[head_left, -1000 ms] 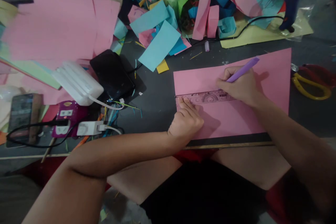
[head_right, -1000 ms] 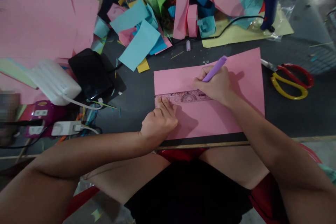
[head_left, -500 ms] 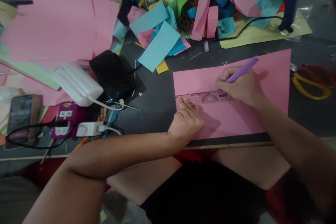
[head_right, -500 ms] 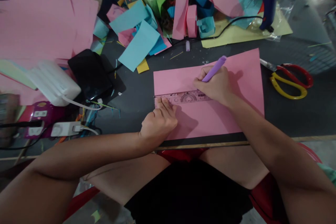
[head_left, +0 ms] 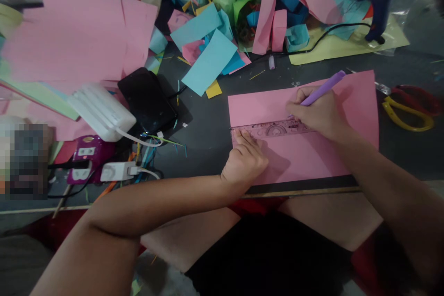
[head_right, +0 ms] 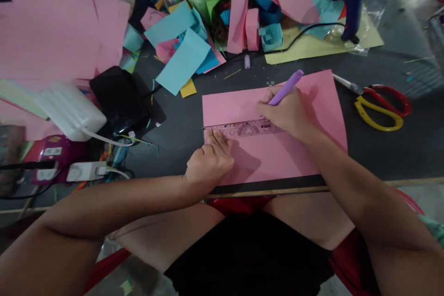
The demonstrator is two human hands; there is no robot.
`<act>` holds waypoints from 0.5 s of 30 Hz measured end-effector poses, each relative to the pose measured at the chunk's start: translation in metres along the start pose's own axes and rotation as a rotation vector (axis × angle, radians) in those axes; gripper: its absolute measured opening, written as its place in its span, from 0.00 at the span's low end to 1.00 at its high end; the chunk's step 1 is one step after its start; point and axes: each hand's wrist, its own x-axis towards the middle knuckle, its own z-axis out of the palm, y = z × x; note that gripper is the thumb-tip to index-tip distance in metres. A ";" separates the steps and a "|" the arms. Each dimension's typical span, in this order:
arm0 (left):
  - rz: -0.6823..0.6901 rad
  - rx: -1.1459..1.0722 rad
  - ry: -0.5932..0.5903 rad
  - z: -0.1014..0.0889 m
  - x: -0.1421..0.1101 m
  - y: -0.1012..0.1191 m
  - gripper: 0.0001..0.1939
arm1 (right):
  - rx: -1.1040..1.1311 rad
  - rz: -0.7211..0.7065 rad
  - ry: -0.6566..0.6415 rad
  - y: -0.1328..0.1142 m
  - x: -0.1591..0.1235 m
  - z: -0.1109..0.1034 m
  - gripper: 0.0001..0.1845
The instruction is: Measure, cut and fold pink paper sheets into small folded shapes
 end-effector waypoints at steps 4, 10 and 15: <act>-0.013 -0.023 0.032 0.005 -0.004 0.001 0.18 | 0.083 0.020 -0.032 0.012 0.007 -0.002 0.16; -0.019 -0.110 -0.031 0.006 -0.005 -0.001 0.20 | 0.156 0.090 -0.116 0.018 0.017 -0.006 0.24; 0.049 0.155 0.149 0.007 -0.003 0.002 0.17 | 0.223 0.115 -0.155 0.013 0.020 -0.009 0.31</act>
